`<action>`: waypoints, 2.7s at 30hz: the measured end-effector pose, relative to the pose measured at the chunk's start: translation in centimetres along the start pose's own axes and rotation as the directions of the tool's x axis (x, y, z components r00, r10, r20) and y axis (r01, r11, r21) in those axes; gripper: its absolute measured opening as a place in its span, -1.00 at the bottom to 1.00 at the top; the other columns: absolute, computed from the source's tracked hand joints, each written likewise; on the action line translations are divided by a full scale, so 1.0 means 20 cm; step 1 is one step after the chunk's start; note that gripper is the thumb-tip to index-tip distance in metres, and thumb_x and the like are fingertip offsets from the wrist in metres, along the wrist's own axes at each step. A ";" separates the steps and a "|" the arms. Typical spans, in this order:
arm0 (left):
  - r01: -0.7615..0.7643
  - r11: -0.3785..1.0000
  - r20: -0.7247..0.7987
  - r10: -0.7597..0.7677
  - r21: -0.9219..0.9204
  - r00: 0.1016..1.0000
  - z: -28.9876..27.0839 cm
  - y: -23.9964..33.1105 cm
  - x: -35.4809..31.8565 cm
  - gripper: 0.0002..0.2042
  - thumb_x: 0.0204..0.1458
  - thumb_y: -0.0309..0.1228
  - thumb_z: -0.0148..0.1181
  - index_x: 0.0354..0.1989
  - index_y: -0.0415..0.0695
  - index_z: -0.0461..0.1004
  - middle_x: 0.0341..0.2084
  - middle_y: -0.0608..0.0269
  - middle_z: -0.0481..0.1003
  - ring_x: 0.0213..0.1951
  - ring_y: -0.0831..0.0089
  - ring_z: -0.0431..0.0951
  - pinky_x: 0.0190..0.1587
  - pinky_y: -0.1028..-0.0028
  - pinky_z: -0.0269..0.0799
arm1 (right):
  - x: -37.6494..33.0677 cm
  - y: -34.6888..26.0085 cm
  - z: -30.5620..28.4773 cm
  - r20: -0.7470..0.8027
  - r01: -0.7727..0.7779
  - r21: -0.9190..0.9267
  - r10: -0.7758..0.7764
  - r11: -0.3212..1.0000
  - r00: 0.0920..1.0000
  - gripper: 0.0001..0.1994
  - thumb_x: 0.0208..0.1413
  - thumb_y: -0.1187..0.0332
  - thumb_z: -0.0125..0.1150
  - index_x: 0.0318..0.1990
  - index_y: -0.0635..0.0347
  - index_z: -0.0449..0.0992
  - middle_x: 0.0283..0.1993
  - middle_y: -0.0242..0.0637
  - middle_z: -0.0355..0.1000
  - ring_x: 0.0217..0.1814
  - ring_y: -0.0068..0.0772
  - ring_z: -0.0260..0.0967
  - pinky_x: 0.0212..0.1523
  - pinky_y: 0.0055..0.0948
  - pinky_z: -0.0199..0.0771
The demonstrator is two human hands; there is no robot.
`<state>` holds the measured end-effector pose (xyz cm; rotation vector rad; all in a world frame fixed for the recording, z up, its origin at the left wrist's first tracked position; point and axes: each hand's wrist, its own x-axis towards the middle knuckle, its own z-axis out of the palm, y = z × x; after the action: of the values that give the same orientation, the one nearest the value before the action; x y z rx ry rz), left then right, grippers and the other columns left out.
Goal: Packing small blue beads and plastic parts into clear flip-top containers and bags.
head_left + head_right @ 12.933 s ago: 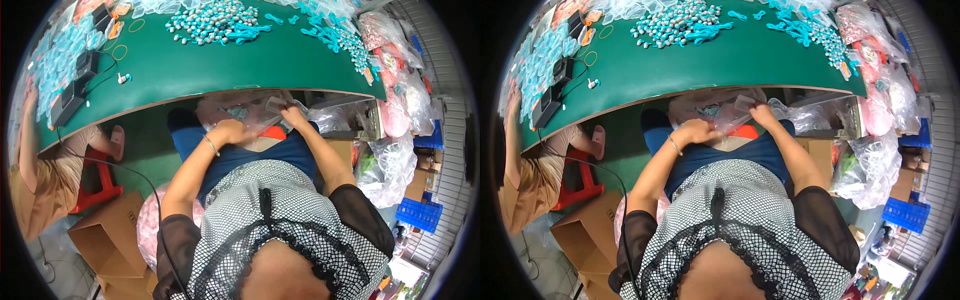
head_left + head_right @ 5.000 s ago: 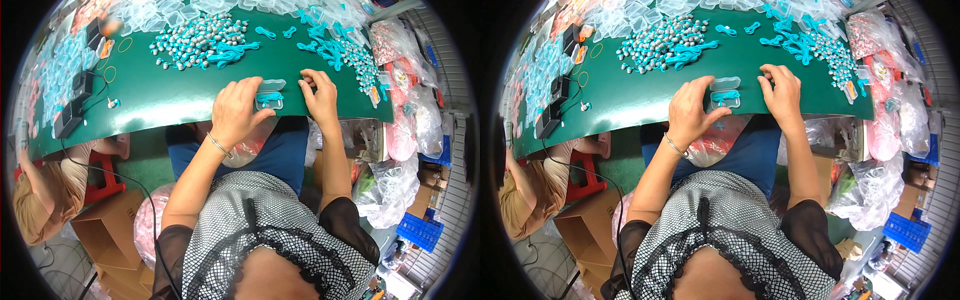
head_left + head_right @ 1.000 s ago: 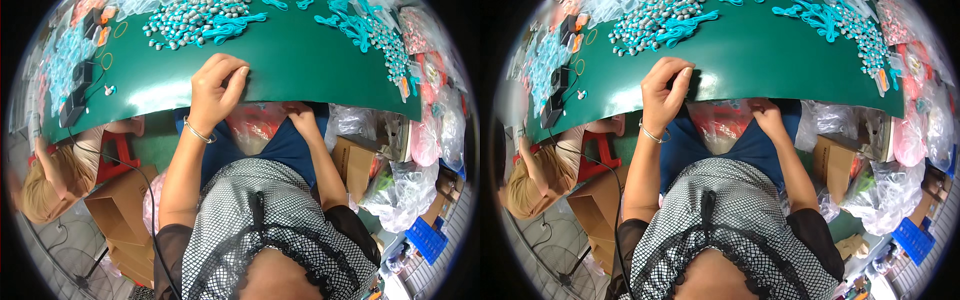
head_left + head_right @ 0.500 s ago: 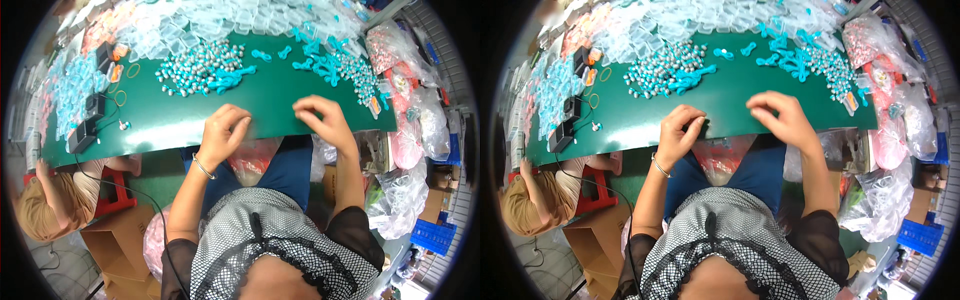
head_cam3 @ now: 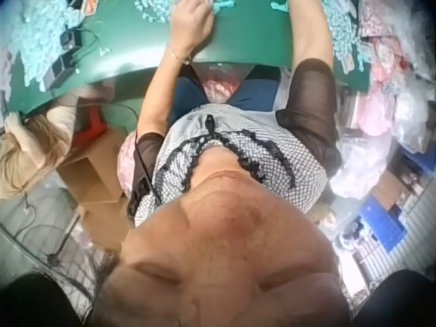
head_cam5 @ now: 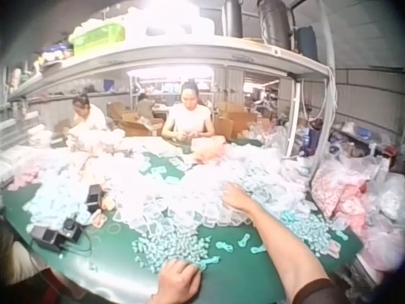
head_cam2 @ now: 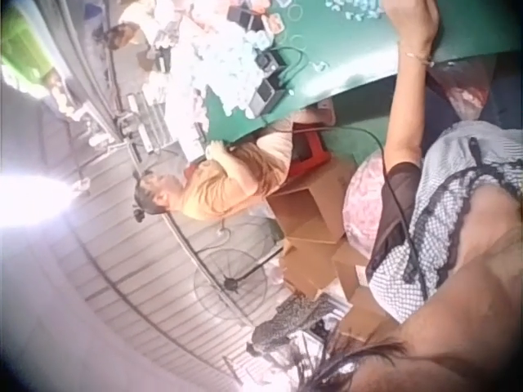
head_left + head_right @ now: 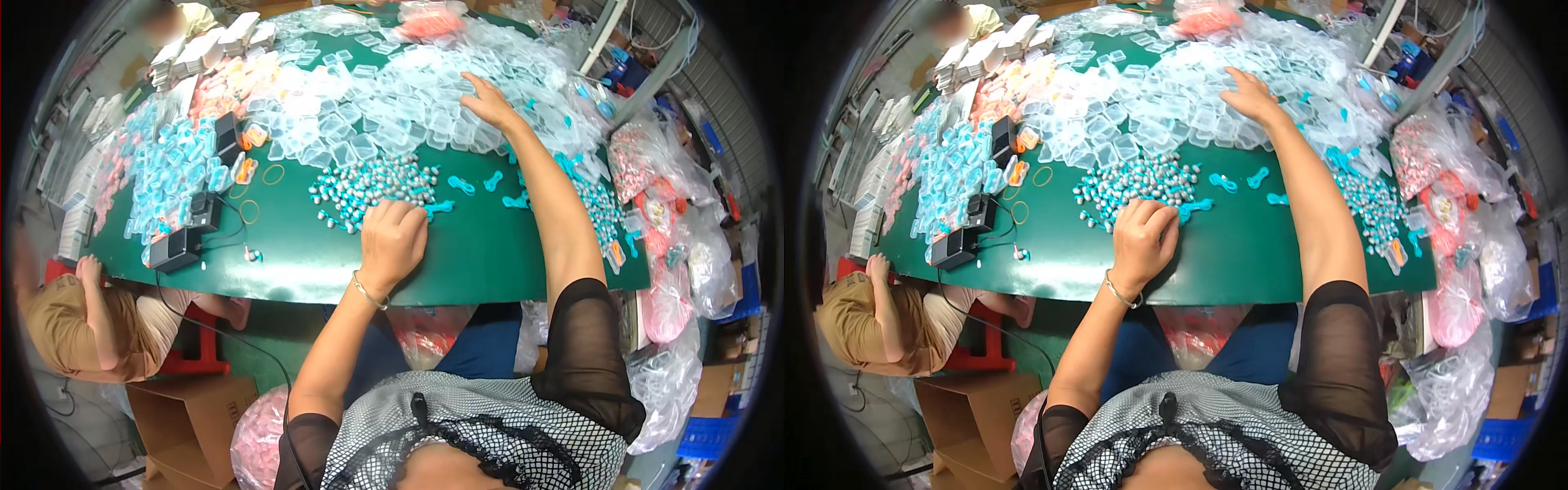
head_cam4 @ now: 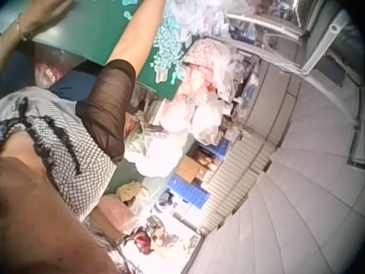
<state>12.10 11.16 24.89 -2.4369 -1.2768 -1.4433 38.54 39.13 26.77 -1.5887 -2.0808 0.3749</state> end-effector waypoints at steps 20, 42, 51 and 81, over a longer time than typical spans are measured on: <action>0.055 0.996 0.024 -0.057 0.072 0.998 0.03 -0.07 -0.04 -0.82 -0.20 -0.41 0.32 -0.35 -0.04 0.55 -0.33 0.34 0.46 -0.23 0.31 0.41 -0.20 0.28 0.22 | -0.57 -0.27 0.06 0.230 0.207 -0.338 -0.133 0.918 0.964 -0.45 0.00 -0.08 0.24 0.15 -0.16 0.44 0.14 -0.36 0.44 0.20 -0.21 0.32 0.18 0.06 0.11; 0.337 0.930 0.013 -0.343 0.145 0.939 -0.04 -0.01 -0.19 -0.68 -0.19 -0.46 0.37 -0.17 -0.04 0.55 -0.29 0.22 0.47 -0.19 0.19 0.47 -0.16 0.25 0.36 | -1.46 -0.43 0.04 -0.505 0.129 0.139 -0.042 0.982 0.862 -0.66 0.07 0.49 0.22 0.04 0.23 0.47 -0.19 -0.14 0.51 -0.22 -0.24 0.51 -0.19 -0.34 0.51; 0.336 0.926 -0.017 -0.339 0.173 0.941 -0.02 -0.05 -0.17 -0.77 -0.13 -0.48 0.32 -0.24 -0.09 0.55 -0.33 0.18 0.46 -0.23 0.17 0.50 -0.19 0.22 0.39 | -1.61 -0.53 0.12 -0.245 -0.117 0.039 0.123 0.992 0.962 -0.59 0.05 0.28 0.29 0.06 0.15 0.44 -0.54 -0.30 0.42 -0.47 -0.18 0.44 -0.42 -0.17 0.37; 0.212 0.951 0.066 -0.232 0.225 0.970 -0.08 -0.15 -0.21 -0.93 -0.05 -0.52 0.26 -0.37 -0.15 0.53 -0.47 0.13 0.50 -0.40 0.09 0.54 -0.34 0.21 0.46 | -1.73 -0.43 0.08 -0.345 0.080 0.192 -0.009 0.978 0.939 -0.81 0.06 0.54 0.22 -0.15 0.22 0.57 -0.48 -0.34 0.40 -0.56 -0.57 0.28 -0.51 -0.55 0.29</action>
<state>8.03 9.94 21.57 -2.3007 -1.6791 -1.1686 37.60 3.79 22.34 -1.3723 -1.7502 0.2634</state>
